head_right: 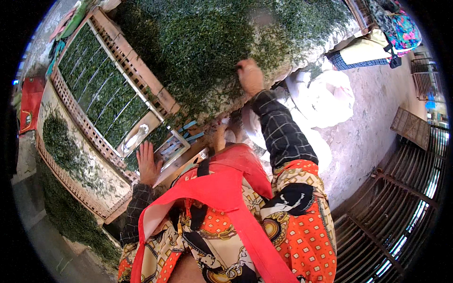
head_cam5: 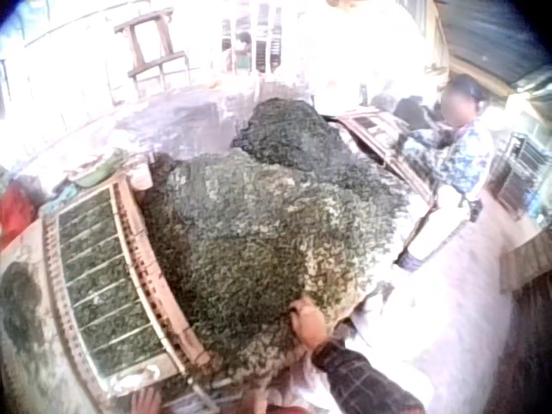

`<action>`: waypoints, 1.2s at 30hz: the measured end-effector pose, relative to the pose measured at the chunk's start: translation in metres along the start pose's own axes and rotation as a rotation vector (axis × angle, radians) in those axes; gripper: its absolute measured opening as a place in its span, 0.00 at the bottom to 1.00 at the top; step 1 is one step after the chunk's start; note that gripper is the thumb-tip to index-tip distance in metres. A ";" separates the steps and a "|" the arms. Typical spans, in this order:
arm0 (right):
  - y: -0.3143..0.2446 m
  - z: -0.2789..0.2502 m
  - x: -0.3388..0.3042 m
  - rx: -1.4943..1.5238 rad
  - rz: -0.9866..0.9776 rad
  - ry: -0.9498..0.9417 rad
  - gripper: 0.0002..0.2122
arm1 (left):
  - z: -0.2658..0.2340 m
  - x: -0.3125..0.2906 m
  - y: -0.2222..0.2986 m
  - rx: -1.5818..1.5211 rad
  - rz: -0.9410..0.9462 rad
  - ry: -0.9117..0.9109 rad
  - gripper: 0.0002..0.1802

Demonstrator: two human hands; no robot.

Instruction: The person processes green tea leaves by hand and using a wooden lattice tool to flatten or spread them.

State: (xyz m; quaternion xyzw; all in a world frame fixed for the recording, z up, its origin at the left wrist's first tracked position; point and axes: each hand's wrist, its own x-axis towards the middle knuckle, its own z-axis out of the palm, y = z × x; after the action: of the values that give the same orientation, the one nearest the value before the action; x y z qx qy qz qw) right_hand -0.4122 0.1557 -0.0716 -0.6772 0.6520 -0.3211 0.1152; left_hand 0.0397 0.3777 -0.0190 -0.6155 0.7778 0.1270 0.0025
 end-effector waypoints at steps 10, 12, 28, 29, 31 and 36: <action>0.013 -0.041 0.045 -0.057 -0.117 -0.038 0.19 | -0.003 -0.002 0.004 0.013 -0.054 -0.038 0.44; 0.005 -0.021 0.022 -0.128 -0.273 0.007 0.16 | -0.005 -0.003 0.004 0.012 -0.057 -0.055 0.44; 0.145 -0.080 0.124 -0.215 0.063 0.054 0.13 | -0.002 -0.005 0.003 0.032 -0.066 -0.071 0.42; 0.151 -0.083 0.134 -0.155 0.136 0.147 0.14 | -0.003 -0.006 0.003 0.030 -0.066 -0.068 0.42; 0.172 -0.096 0.150 -0.030 0.287 0.331 0.15 | -0.003 -0.004 0.001 0.030 -0.060 -0.070 0.42; 0.188 -0.089 0.174 -0.388 0.477 0.043 0.26 | 0.001 -0.012 0.001 0.016 -0.090 -0.069 0.42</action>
State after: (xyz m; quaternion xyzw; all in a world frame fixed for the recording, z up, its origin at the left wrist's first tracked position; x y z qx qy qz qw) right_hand -0.6262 -0.0110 -0.0622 -0.5074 0.8440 -0.1688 0.0420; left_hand 0.0419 0.3896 -0.0179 -0.6449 0.7500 0.1417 0.0400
